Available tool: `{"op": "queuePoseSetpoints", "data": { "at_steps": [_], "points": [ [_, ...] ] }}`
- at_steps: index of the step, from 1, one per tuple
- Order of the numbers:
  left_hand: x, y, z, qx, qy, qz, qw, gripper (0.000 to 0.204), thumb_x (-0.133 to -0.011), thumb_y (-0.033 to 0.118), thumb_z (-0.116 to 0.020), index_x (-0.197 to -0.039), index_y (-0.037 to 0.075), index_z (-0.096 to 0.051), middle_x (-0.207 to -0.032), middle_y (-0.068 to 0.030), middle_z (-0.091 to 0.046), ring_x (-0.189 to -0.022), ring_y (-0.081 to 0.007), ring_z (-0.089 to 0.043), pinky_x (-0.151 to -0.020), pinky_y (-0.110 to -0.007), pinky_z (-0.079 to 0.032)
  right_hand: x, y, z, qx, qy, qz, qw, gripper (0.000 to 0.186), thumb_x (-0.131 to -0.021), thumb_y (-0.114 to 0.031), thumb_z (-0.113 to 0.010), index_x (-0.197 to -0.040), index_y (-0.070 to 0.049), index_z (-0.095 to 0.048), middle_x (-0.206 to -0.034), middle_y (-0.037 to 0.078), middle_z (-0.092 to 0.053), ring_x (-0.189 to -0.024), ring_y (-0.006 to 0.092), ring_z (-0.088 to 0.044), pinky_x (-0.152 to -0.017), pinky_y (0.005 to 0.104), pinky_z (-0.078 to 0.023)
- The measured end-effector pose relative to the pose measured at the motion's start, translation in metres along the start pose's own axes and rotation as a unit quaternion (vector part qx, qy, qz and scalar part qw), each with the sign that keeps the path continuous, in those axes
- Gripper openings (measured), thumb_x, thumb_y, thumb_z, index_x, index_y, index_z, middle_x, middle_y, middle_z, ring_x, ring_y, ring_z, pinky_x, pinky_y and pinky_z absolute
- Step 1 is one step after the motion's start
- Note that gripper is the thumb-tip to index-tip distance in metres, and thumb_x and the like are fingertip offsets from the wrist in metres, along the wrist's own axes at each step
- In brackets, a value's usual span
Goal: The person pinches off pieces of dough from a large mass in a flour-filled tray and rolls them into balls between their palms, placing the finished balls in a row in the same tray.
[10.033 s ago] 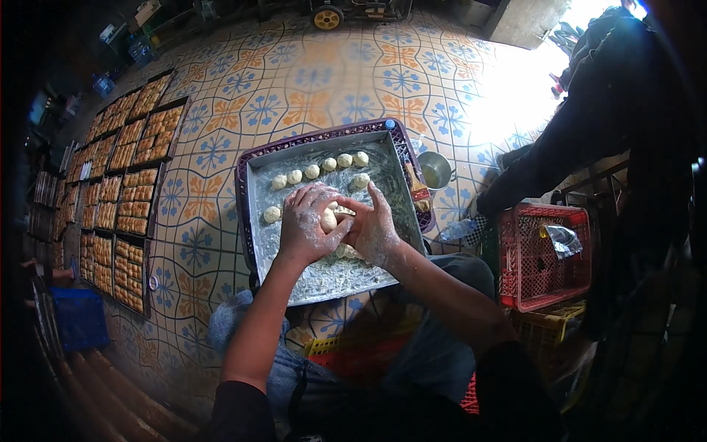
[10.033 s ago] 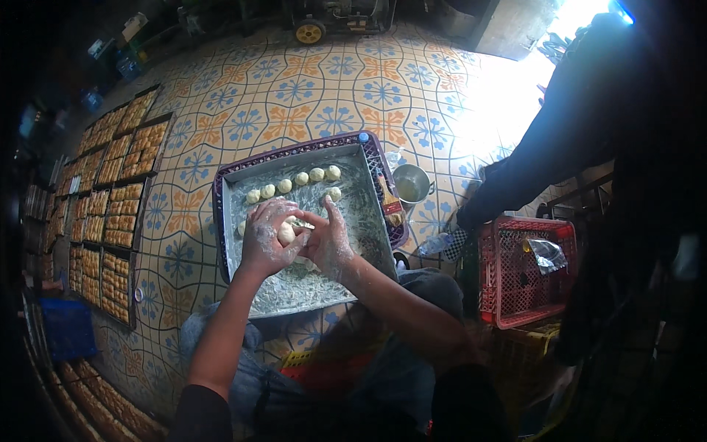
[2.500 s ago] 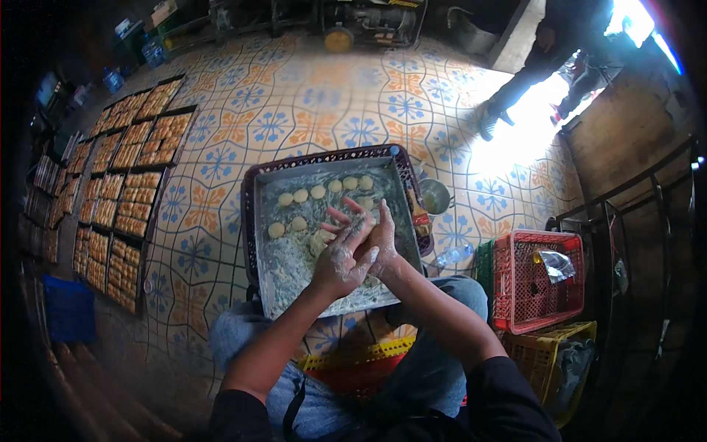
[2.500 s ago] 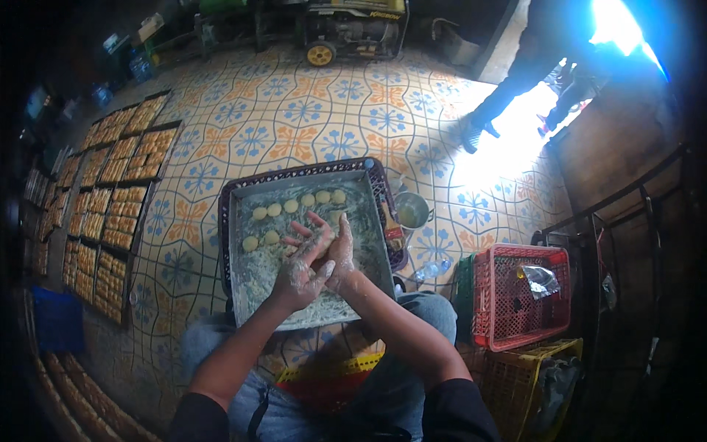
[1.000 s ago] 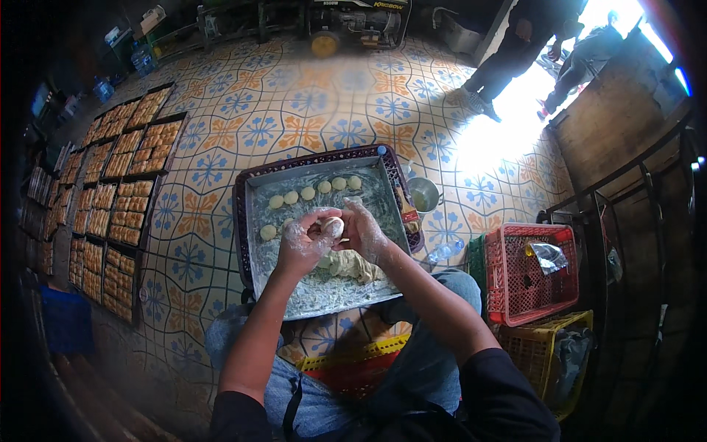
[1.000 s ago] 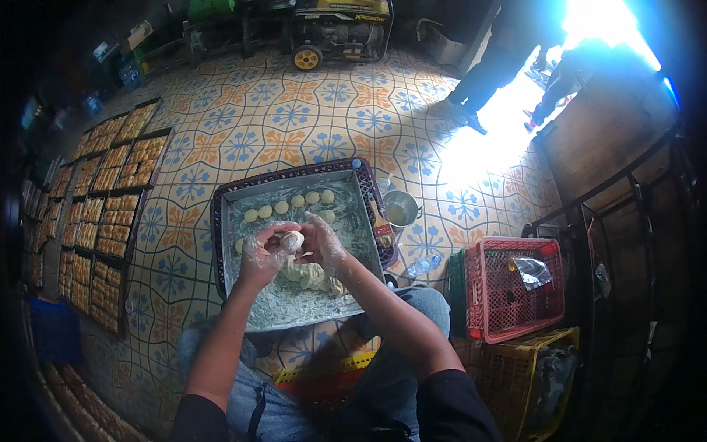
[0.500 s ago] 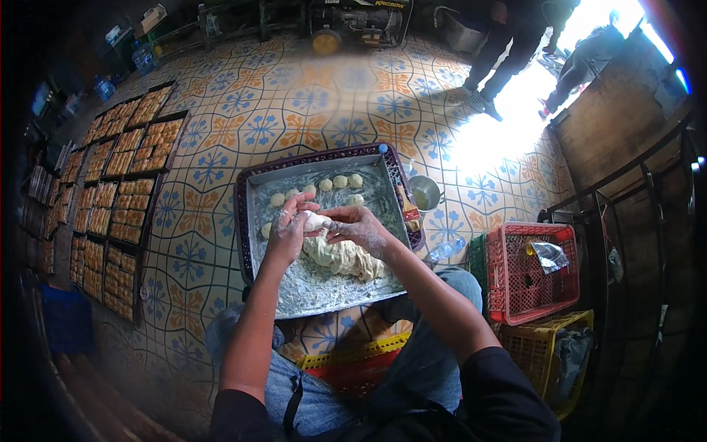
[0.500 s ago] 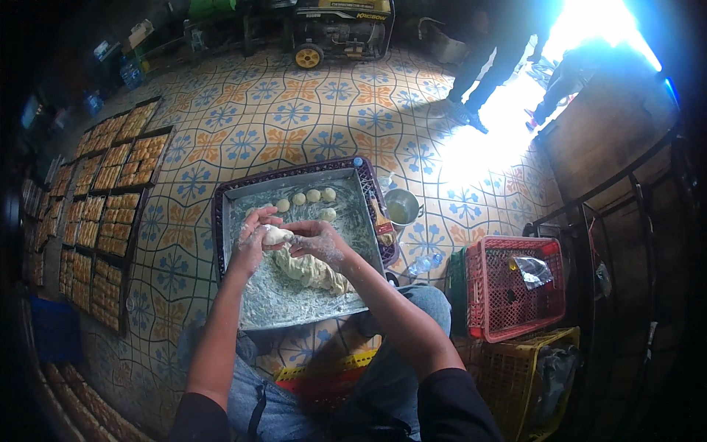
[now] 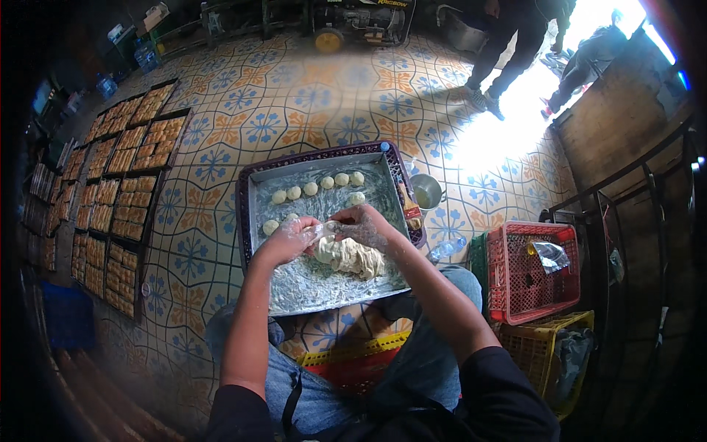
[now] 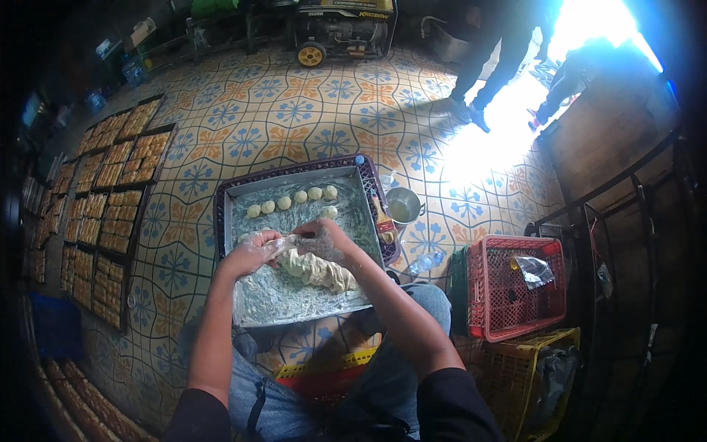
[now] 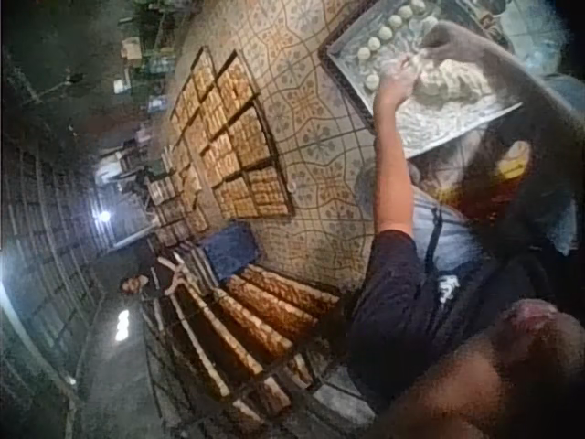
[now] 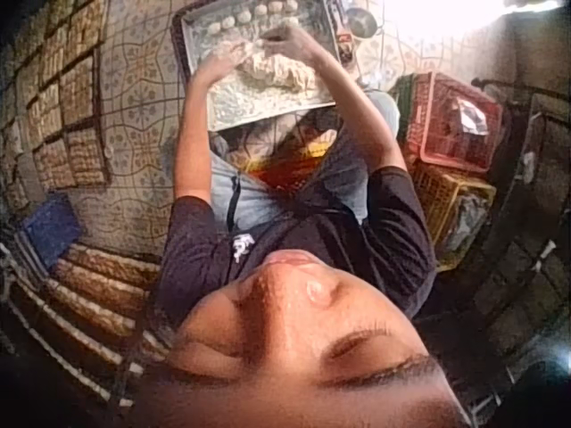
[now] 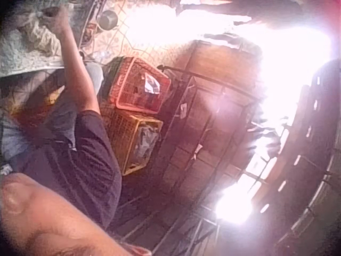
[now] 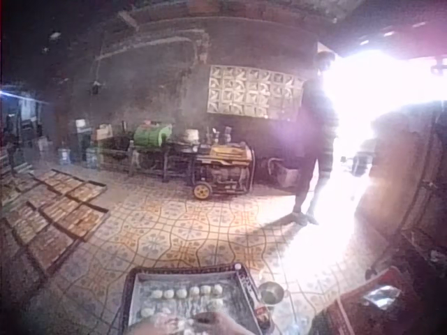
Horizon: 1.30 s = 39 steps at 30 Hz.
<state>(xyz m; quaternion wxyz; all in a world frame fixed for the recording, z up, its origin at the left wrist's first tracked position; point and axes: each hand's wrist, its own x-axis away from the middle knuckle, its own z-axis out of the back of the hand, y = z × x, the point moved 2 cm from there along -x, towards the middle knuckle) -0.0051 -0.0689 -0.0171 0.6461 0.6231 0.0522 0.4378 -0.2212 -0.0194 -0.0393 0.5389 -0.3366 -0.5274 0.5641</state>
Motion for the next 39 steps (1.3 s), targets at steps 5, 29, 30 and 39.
{"op": "queuePoseSetpoints", "data": {
  "at_steps": [5,29,30,39],
  "points": [
    [0.000,0.001,0.012,-0.034,0.054,0.003,0.998,0.026,-0.105,0.024,-0.056,-0.117,0.002,-0.064,-0.094,-0.0027,-0.068,-0.074,-0.0110,-0.065,-0.071,-0.029,-0.054,0.002,0.005,0.025,-0.115,-0.076,-0.007,0.990,0.038,-0.083,-0.004,-0.080,-0.117,0.009,-0.068,-0.105,0.010,-0.073,-0.093,0.0179,-0.070,-0.089,0.0329,-0.058],
    [-0.001,0.023,-0.041,0.394,-0.005,-0.032,0.918,0.040,-0.109,0.027,-0.044,-0.134,-0.004,-0.051,-0.122,-0.0157,-0.065,-0.092,-0.0230,-0.070,-0.090,-0.041,-0.062,0.022,-0.041,0.010,0.153,0.132,0.228,0.953,0.023,-0.073,-0.014,-0.086,-0.096,-0.015,-0.082,-0.112,0.007,-0.065,-0.104,0.0236,-0.064,-0.086,0.0355,-0.054],
    [-0.004,0.020,-0.043,0.395,-0.008,-0.032,0.918,0.040,-0.109,0.027,-0.044,-0.134,-0.004,-0.051,-0.122,-0.0157,-0.065,-0.092,-0.0230,-0.070,-0.090,-0.041,-0.062,0.022,-0.035,0.011,0.155,0.132,0.226,0.953,0.023,-0.073,-0.014,-0.086,-0.096,-0.015,-0.082,-0.112,0.007,-0.065,-0.104,0.0236,-0.064,-0.086,0.0355,-0.054],
    [-0.006,0.017,-0.035,0.389,0.093,-0.110,0.910,0.029,-0.106,0.015,-0.053,-0.128,-0.002,-0.057,-0.123,-0.0130,-0.066,-0.102,-0.0219,-0.071,-0.096,-0.039,-0.060,0.020,-0.051,0.005,-0.137,0.179,0.077,0.971,0.061,-0.090,-0.032,-0.076,-0.146,-0.021,-0.054,-0.134,0.010,-0.059,-0.116,0.0238,-0.060,-0.093,0.0417,-0.051]
  ]
}}
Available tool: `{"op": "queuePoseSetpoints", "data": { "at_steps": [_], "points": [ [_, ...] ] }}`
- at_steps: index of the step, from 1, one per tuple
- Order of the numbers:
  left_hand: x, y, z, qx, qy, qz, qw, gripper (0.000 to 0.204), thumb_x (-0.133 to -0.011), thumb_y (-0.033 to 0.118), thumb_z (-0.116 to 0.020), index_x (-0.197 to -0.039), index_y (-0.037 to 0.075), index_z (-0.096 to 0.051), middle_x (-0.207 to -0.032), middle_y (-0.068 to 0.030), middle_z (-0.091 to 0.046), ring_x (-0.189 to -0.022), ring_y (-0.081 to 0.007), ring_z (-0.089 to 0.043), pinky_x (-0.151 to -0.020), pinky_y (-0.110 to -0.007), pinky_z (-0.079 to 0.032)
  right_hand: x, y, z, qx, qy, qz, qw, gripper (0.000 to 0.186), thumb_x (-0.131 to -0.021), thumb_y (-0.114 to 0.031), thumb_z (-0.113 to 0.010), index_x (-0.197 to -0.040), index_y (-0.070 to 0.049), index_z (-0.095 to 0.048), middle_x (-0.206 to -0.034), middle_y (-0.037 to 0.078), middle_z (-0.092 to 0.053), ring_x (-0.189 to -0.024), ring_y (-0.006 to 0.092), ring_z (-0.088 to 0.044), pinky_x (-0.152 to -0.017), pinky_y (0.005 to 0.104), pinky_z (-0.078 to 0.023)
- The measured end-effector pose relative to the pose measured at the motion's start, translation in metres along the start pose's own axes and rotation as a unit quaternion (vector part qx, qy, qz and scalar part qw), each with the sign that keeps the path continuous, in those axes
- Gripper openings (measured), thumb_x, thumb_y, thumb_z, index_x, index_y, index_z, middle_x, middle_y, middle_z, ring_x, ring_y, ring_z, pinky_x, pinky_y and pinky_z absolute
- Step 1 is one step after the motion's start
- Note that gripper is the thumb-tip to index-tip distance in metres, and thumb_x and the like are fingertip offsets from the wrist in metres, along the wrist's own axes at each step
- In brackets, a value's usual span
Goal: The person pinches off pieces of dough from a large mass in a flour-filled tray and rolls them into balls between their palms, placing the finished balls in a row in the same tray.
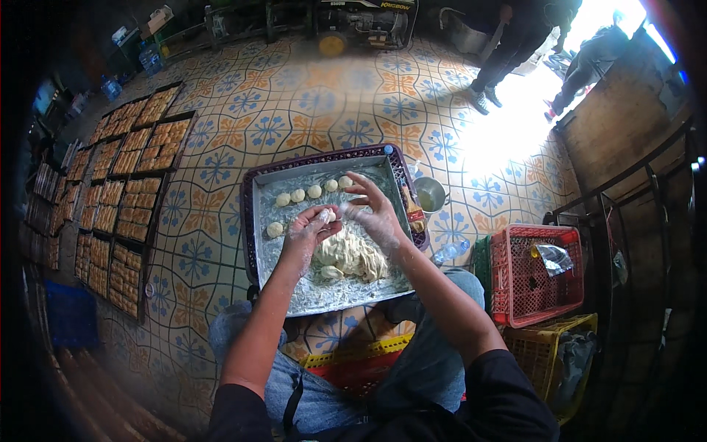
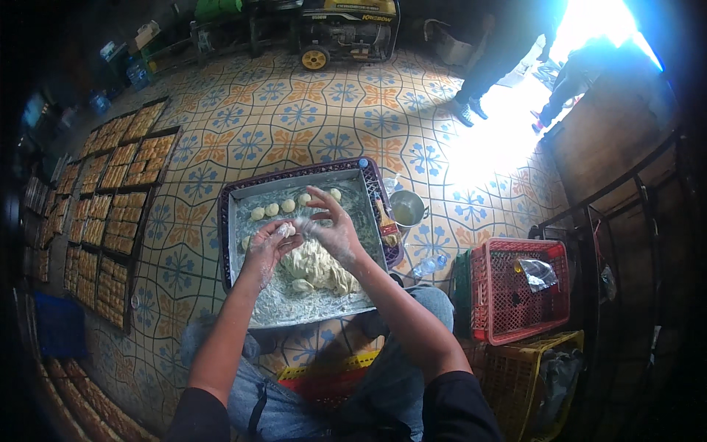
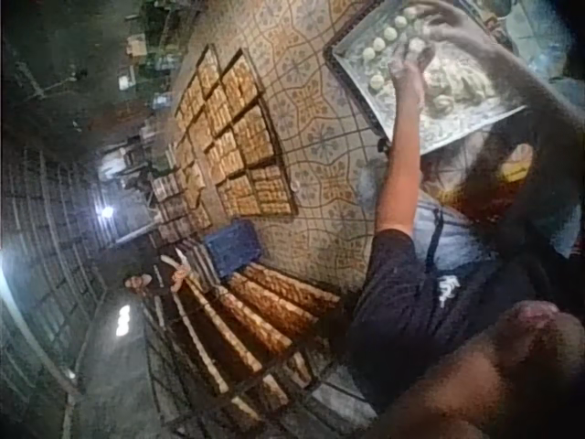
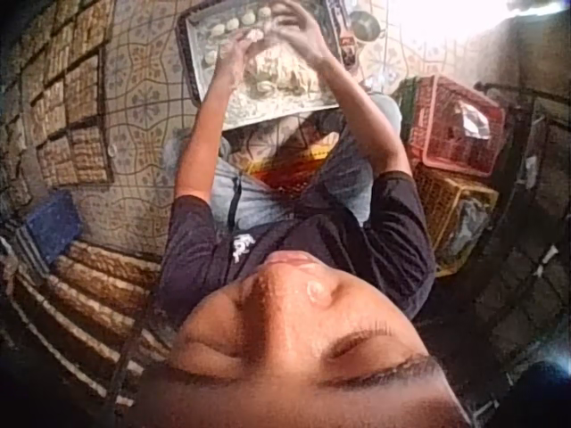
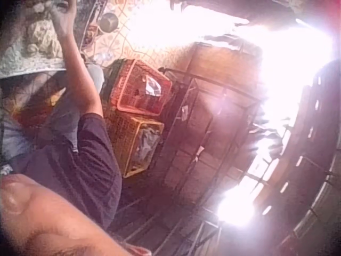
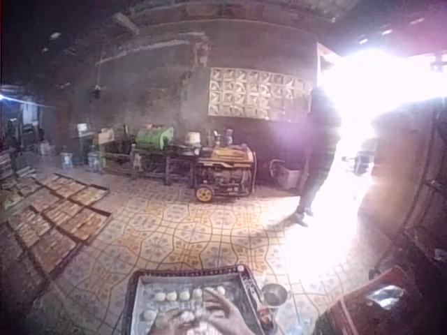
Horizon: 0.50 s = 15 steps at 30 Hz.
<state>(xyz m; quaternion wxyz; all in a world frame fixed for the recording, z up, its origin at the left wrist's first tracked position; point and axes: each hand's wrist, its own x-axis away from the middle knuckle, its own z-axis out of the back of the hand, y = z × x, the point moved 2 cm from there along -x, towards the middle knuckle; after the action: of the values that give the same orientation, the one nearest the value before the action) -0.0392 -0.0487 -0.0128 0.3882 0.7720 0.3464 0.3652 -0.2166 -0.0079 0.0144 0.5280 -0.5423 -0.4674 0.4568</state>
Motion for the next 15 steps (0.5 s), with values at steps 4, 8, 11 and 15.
{"op": "queuePoseSetpoints", "data": {
  "at_steps": [4,8,11,15],
  "points": [
    [0.007,-0.005,-0.013,-0.131,-0.043,-0.133,0.982,0.031,-0.098,0.004,-0.061,-0.129,0.002,-0.060,-0.126,-0.0104,-0.067,-0.114,-0.0207,-0.068,-0.097,-0.034,-0.056,-0.002,0.023,-0.011,-0.300,-0.041,-0.169,0.938,0.070,-0.100,-0.068,-0.040,-0.151,-0.020,-0.044,-0.139,0.016,-0.056,-0.127,0.0290,-0.053,-0.110,0.0483,-0.039],
    [0.022,-0.002,-0.033,-0.374,-0.015,-0.259,0.890,0.042,-0.088,-0.006,-0.061,-0.128,0.007,-0.065,-0.139,-0.0128,-0.062,-0.135,-0.0264,-0.055,-0.113,-0.040,-0.039,0.006,0.046,-0.043,-0.488,-0.051,-0.220,0.843,0.069,-0.100,-0.067,-0.041,-0.147,-0.017,-0.047,-0.138,0.015,-0.058,-0.130,0.0303,-0.053,-0.109,0.0502,-0.042],
    [0.020,-0.013,-0.045,-0.484,-0.019,-0.344,0.805,0.055,-0.085,-0.007,-0.057,-0.139,0.008,-0.059,-0.153,-0.0185,-0.049,-0.151,-0.0307,-0.034,-0.125,-0.044,-0.014,0.009,0.072,-0.051,-0.547,-0.071,-0.216,0.806,0.078,-0.098,-0.074,-0.033,-0.152,-0.019,-0.041,-0.148,0.011,-0.050,-0.138,0.0342,-0.044,-0.111,0.0546,-0.038],
    [0.033,-0.036,-0.053,-0.330,-0.042,-0.288,0.898,0.059,-0.099,0.009,-0.044,-0.157,0.014,-0.038,-0.167,-0.0128,-0.027,-0.156,-0.0280,-0.020,-0.126,-0.044,-0.008,0.024,0.065,-0.067,-0.552,-0.137,-0.176,0.803,0.077,-0.100,-0.072,-0.030,-0.157,-0.020,-0.035,-0.154,0.013,-0.046,-0.140,0.0368,-0.045,-0.111,0.0548,-0.039]
  ]
}}
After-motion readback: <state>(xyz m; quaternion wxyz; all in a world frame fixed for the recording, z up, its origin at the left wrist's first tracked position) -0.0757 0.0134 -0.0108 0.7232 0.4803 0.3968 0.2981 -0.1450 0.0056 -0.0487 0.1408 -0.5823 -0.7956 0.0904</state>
